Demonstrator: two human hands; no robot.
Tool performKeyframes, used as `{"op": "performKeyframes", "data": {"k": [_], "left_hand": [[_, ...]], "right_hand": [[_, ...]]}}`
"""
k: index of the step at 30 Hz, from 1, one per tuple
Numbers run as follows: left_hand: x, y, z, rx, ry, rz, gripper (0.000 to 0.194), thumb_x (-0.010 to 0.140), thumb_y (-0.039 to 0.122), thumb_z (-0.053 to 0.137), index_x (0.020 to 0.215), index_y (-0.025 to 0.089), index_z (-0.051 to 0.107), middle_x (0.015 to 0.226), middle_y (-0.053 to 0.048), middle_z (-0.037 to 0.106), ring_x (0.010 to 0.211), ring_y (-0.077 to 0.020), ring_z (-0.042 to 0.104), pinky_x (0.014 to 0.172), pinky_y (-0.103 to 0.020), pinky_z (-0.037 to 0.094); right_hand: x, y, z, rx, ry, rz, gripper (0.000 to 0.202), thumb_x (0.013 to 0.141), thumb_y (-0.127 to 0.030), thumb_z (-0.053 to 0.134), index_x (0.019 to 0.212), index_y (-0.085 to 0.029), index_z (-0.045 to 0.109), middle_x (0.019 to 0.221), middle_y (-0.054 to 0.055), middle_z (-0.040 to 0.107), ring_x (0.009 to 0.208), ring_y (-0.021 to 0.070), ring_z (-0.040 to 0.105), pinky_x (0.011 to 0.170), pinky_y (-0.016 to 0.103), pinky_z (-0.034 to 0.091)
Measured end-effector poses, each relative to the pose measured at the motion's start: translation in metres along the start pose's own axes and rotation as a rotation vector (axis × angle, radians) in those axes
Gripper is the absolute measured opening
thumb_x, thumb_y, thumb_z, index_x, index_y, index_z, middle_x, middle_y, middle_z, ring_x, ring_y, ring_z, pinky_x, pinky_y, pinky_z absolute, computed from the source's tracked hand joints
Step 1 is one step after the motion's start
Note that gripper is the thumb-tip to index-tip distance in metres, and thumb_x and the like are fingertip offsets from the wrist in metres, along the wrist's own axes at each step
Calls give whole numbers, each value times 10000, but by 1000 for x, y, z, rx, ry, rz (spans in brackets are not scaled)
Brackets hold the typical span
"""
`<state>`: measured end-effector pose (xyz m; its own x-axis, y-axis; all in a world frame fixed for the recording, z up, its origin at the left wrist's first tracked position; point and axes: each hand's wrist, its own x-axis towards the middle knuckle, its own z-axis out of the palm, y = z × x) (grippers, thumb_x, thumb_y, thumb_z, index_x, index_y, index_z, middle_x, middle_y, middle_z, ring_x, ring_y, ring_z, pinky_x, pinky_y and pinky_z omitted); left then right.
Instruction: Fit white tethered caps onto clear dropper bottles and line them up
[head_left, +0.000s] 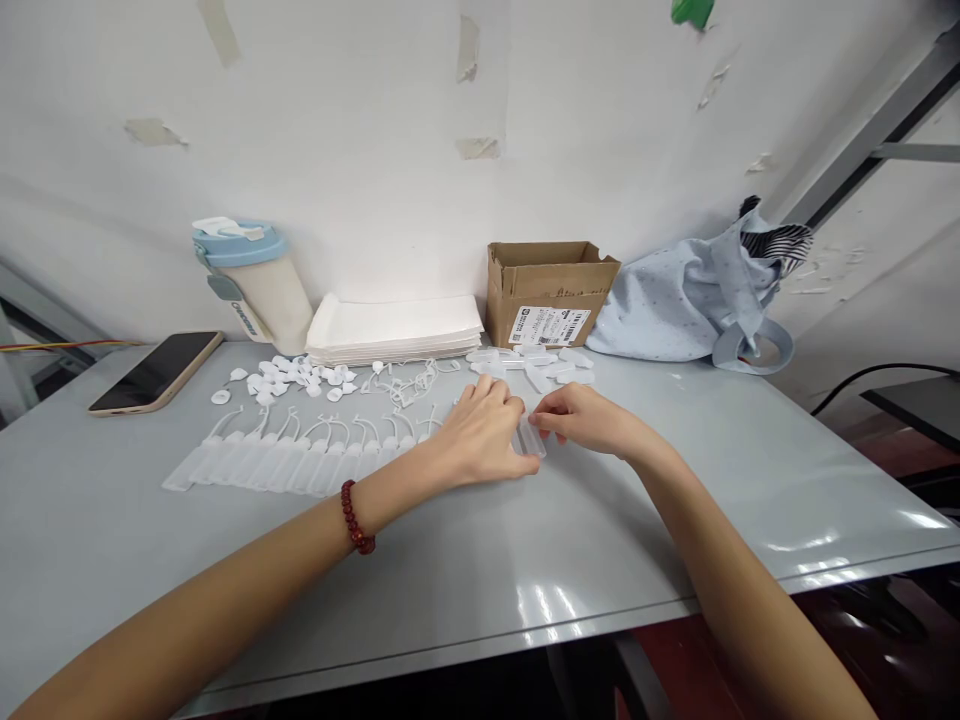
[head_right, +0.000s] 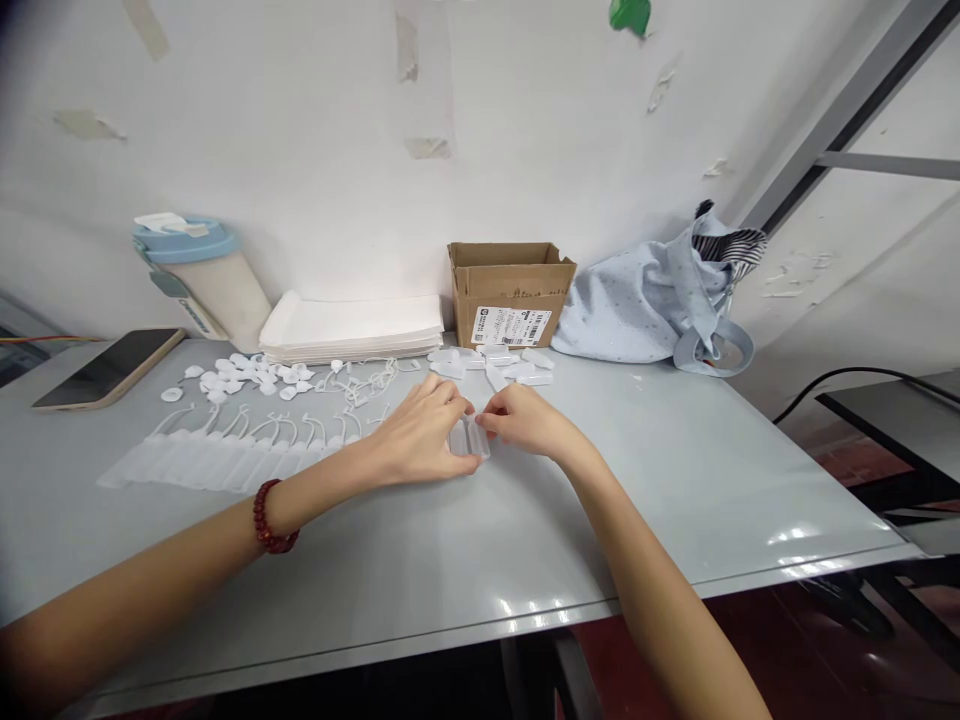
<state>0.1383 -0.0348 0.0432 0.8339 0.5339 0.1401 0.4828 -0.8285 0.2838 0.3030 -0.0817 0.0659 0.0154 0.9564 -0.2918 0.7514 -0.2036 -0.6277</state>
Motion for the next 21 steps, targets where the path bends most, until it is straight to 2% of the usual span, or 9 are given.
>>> {"op": "performKeyframes", "data": {"k": [5,13,21], "left_hand": [[0,1,-1,6,-26,-21,440,708,470,573,952,108,619,909,-119,541,977,-300,433,817,-406,422],[-2,1,-1,28,-52,-22,422,710,464,559,925,106,622,925,-124,546,977,-300,440,814,-409,425],[-4,2,-2,40,-63,-26,443,716,474,559,951,104,621,951,-132,548,986,-302,445,815,-414,426]], "right_hand": [[1,1,2,-26,1,-30,221,771,-279,522,681,-144,672,554,4,568,524,124,470,507,249,344],[3,2,5,-37,-36,-52,231,773,-262,507,623,-143,636,617,26,630,502,117,484,501,252,355],[6,4,5,-19,-40,-54,217,771,-251,522,655,-140,667,528,15,607,533,132,516,526,247,381]]}}
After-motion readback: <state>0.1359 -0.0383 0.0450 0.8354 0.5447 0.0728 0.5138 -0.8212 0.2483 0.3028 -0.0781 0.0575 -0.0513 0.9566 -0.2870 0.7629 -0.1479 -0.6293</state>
